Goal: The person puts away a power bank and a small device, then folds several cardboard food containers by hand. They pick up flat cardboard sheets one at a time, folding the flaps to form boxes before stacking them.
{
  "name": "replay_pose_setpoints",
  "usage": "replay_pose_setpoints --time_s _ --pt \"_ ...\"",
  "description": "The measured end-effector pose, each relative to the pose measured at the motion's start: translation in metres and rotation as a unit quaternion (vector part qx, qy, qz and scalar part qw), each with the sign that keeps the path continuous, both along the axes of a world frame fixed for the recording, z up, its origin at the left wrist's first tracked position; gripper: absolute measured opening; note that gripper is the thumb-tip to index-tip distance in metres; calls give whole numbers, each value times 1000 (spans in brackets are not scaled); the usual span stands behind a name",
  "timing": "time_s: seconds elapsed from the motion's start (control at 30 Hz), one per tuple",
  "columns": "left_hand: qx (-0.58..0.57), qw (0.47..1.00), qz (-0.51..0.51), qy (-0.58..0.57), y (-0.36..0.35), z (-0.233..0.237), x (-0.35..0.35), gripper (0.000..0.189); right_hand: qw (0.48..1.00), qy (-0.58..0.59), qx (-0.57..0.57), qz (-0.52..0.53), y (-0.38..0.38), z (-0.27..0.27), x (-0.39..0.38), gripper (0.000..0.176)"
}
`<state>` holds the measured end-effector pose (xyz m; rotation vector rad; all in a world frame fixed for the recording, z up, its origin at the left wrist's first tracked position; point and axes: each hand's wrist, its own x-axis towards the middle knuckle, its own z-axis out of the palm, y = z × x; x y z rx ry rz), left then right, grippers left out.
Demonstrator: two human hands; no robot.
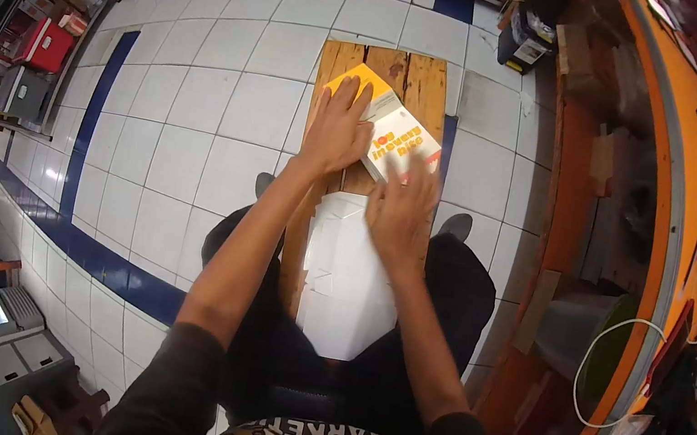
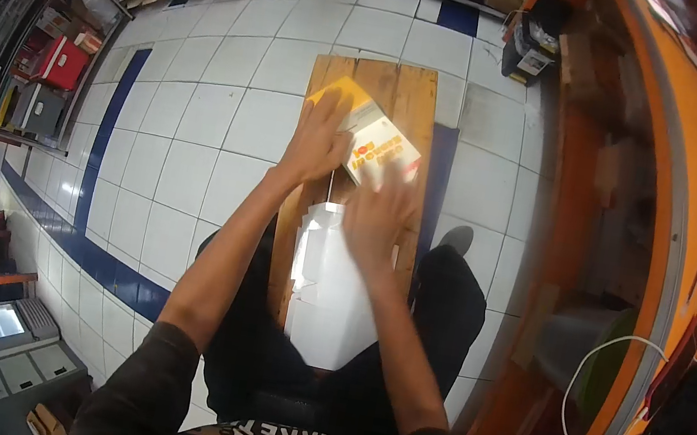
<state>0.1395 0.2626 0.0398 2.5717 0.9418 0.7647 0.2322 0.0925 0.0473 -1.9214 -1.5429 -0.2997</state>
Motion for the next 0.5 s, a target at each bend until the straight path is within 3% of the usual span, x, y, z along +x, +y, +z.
replay_pose_setpoints --time_s 0.07,0.1,0.13,0.2,0.23,0.27,0.43,0.5 --pt "1 999 -5 -40 -9 7 -10 56 995 67 24 74 -13 -11 -34 30" --pt "0 997 -11 -78 -13 12 -14 49 985 148 -55 75 -11 -14 -46 35" --pt "2 997 -11 -79 -19 16 -18 49 985 147 -53 75 -8 -17 -49 35" --pt "-14 993 8 -118 -28 27 -27 43 933 278 -224 -48 4 -28 -53 49" --pt "-10 993 8 -117 -36 34 -35 43 936 277 -211 -41 4 -39 -50 63" --pt "-43 991 30 -126 -46 41 -44 43 937 279 -207 -40 4 -49 -49 63" --pt "-110 980 93 -139 -94 18 -90 42 908 336 -250 -8 2 -62 -32 50" --pt "-218 960 105 -144 -117 6 -100 40 893 368 -259 17 0 -73 -24 44"
